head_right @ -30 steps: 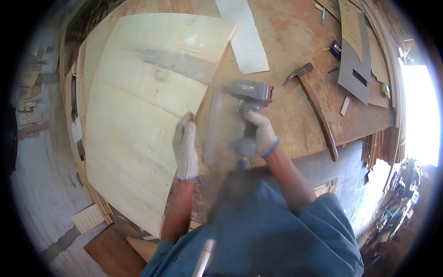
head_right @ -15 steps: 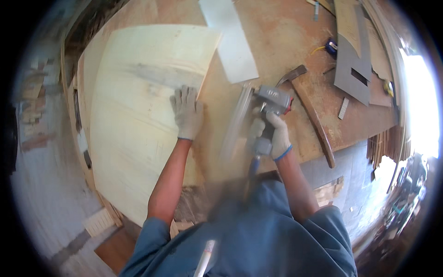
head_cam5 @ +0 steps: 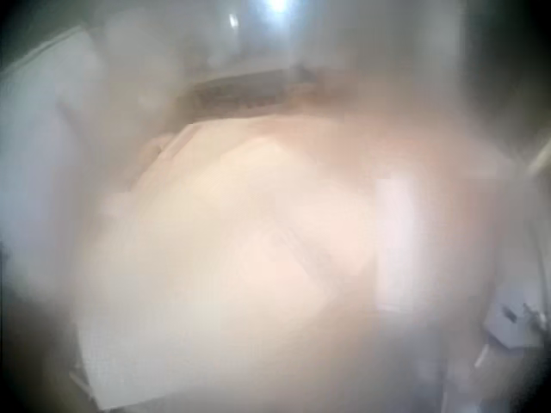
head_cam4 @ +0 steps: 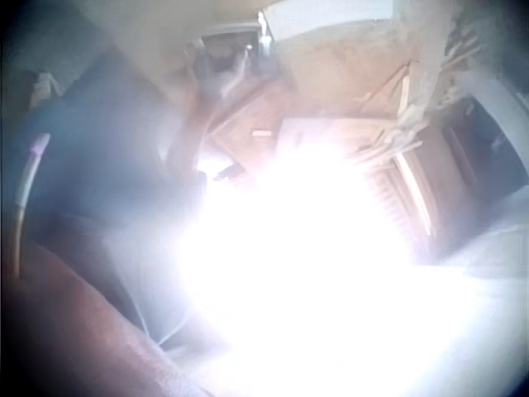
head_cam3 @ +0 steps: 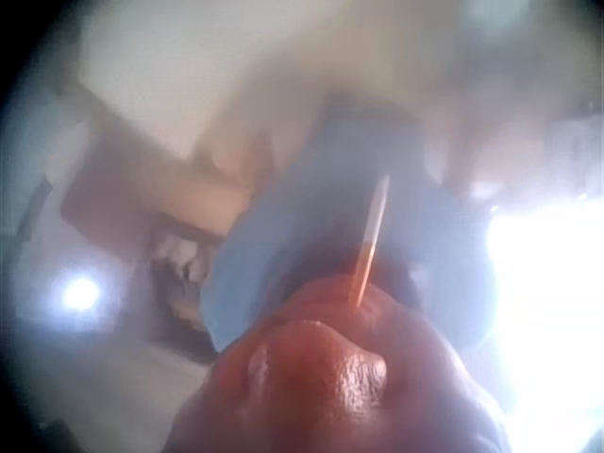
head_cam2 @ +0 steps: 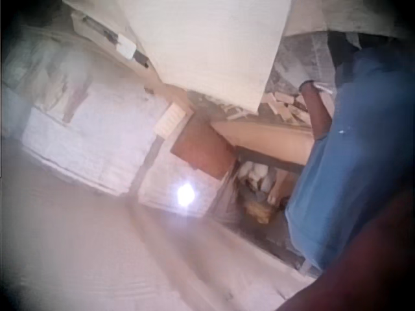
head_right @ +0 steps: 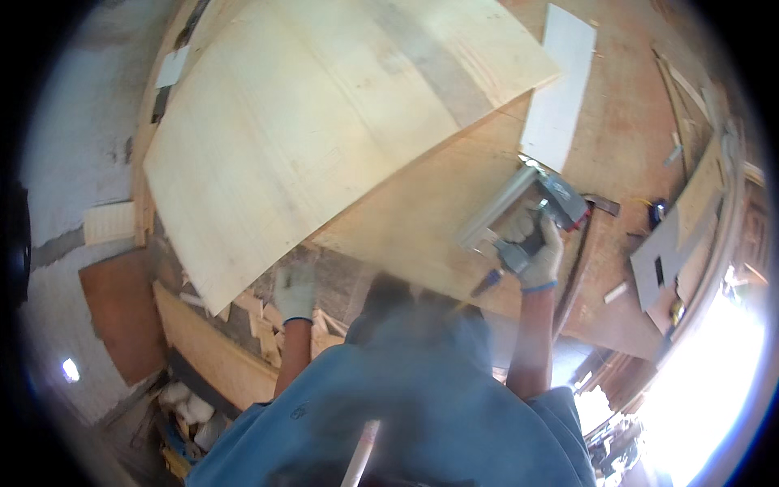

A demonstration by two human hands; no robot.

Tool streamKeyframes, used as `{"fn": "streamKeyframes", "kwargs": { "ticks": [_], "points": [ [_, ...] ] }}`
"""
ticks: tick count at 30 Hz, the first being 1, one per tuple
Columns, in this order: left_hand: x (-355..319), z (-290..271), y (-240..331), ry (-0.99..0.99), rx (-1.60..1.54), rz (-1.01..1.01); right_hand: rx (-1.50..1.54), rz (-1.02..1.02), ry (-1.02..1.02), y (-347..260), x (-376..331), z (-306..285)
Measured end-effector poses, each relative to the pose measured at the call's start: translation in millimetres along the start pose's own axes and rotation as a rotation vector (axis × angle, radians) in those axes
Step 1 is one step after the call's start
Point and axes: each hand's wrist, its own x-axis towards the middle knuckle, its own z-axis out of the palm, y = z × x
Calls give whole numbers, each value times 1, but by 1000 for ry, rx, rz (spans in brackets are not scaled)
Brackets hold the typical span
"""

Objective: The person marks a large plywood sheet with a pencil, then uses a nail gun to attach a thin wooden strip along one edge. The person flips the panel and continues nailing the strip to secure it.

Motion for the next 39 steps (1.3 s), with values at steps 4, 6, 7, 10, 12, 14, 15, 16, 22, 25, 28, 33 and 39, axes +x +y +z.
{"fn": "streamKeyframes", "kwargs": {
  "ticks": [4, 6, 7, 10, 12, 14, 15, 16, 22, 25, 28, 33, 39],
  "points": [
    [23, -34, 43, -452, -98, -62, -157, 16, 191, -3, -1, 10],
    [18, 5, 34, -33, -97, 58, -248, 25, 259, -14, 0, -11],
    [15, 20, 31, 174, -88, 132, -332, 14, 340, -20, -2, -14],
    [25, 29, 42, 178, -183, 101, -982, -130, 554, -28, -12, -11],
    [35, 14, 53, 133, -159, 42, -1919, -298, 683, -39, -31, -10],
    [37, 6, 65, 114, -126, 18, -1580, -370, 669, -25, -50, 58],
    [31, 12, 67, 113, -109, 18, -1319, -317, 590, -21, -52, 72],
    [24, 18, 69, 112, -94, 19, -1060, -264, 503, -15, -49, 81],
    [-10, 45, 97, -14, -31, 25, -423, 207, 66, 72, 68, 80],
    [-19, 52, 109, 14, 13, 87, -706, -55, 271, 96, 128, 116],
    [-20, 55, 114, 118, -16, 94, -685, -252, 346, 78, 165, 139],
    [-14, 46, 91, 16, -61, 99, -827, -213, 482, 74, 196, 115],
    [-46, 99, -50, -364, 65, -141, -1330, -520, 353, 84, 190, 80]
  ]
}}
